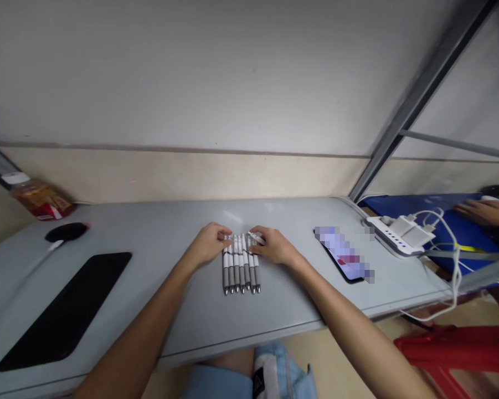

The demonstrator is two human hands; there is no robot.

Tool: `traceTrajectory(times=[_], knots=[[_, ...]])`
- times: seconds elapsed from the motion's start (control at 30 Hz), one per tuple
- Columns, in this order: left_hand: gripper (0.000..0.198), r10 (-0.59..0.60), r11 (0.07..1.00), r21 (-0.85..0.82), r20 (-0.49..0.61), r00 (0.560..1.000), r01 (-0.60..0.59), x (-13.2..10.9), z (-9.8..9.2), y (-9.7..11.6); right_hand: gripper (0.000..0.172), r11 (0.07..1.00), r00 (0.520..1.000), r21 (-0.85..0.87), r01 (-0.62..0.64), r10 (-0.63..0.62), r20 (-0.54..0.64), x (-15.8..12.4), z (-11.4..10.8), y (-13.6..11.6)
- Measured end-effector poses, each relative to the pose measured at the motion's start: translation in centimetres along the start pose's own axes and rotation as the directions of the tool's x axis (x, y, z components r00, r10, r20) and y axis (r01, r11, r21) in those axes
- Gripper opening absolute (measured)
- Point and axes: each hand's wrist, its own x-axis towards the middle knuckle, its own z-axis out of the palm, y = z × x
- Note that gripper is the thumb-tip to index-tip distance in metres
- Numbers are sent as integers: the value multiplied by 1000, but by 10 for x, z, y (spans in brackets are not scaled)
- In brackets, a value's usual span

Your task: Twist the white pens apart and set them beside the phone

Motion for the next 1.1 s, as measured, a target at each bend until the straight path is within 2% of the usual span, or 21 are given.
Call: traceTrajectory(times=[0.27,0.5,0.7,0.93,1.1], knots=[[27,63,998,15,13,998,-64,-3,0,6,34,1000,1000,4,10,-9,-15,-1,2,0],[42,175,977,122,0,985,-174,-11,10,16,30,999,999,-1,45,-45,-18,-1,3,0],[40,128,966,231,-38,991,-116,-13,22,22,33,1000,1000,3,20,-20,-15,-1,2,-2],[39,73,980,184,12,997,-74,-10,17,20,32,1000,1000,-10,26,-27,-17,-1,2,-2],[38,110,976,191,-17,994,-105,-11,18,18,30,998,999,-35,46,-47,-28,-2,5,-4]])
